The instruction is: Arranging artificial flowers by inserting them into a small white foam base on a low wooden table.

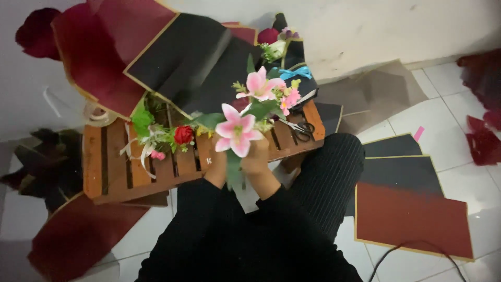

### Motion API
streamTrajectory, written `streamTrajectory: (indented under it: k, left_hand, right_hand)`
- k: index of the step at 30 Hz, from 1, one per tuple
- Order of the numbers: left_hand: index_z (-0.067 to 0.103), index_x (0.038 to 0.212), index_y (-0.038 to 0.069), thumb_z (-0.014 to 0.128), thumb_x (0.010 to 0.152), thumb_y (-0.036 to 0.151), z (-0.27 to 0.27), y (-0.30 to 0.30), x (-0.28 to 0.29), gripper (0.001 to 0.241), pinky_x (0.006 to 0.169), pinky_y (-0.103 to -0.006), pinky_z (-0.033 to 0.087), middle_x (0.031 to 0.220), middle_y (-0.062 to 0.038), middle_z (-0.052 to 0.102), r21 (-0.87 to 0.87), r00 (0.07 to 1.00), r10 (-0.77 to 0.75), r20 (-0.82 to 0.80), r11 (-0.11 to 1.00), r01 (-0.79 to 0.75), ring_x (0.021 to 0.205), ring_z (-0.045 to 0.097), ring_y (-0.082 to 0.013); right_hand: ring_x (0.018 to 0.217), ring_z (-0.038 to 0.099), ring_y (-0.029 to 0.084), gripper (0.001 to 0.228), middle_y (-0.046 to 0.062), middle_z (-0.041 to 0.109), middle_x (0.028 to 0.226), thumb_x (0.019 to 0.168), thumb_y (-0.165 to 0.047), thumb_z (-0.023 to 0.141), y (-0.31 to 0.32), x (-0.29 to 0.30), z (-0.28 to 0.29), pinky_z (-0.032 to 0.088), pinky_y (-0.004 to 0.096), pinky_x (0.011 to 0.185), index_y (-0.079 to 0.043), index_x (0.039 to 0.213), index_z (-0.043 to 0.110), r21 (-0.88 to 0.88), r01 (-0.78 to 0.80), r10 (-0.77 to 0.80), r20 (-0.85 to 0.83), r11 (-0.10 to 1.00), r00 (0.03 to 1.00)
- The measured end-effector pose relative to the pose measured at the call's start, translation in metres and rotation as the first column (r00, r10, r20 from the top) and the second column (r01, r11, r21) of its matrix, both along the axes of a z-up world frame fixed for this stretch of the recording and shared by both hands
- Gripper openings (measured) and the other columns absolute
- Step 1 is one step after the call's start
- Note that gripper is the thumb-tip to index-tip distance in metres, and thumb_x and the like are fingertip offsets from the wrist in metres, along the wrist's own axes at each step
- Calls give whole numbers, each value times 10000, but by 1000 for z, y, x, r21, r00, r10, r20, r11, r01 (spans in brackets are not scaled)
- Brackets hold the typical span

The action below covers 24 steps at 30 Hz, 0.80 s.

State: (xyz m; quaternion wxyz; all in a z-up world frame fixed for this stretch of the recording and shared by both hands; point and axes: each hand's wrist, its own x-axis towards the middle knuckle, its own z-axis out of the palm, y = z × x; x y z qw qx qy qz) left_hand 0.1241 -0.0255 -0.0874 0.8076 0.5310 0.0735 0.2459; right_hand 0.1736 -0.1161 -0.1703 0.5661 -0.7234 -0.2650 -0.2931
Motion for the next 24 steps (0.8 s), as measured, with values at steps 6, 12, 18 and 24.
streamTrajectory:
  k: [6,12,18,24]
  left_hand:
    - [586,1268,18,730,904,159,29,6,7,416,857,-299,632,1163,-119,698,369,957,-215,197,920,131,1021,724,-214]
    - [583,1238,-81,688,916,87,-14,5,11,378,928,-439,538,1178,-261,644,608,991,-83,108,794,0,1072,640,-371]
    - [581,1207,-180,646,928,16,-58,26,8,347,1000,-580,445,1193,-404,591,807,993,87,74,580,-111,1124,557,-527]
    - [627,1279,-61,773,880,80,-40,23,20,447,1003,-497,482,1243,-291,632,788,989,55,136,599,-142,1166,597,-456]
  right_hand:
    - [779,694,337,200,134,724,1033,901,-106,647,9,-32,94,577,386,748,-50,1059,755,-114,316,-290,201,942,936]
    - [867,745,155,175,-6,695,1204,975,-122,622,22,-56,107,592,240,825,-91,953,794,-63,189,-178,147,980,973]
    - [820,731,249,174,74,705,1061,991,-104,605,15,-38,74,597,288,781,-19,915,736,4,119,-118,199,993,973]
    - [987,723,334,335,186,675,1285,866,-79,772,11,-21,102,581,327,812,-20,1191,723,7,306,-301,194,952,934]
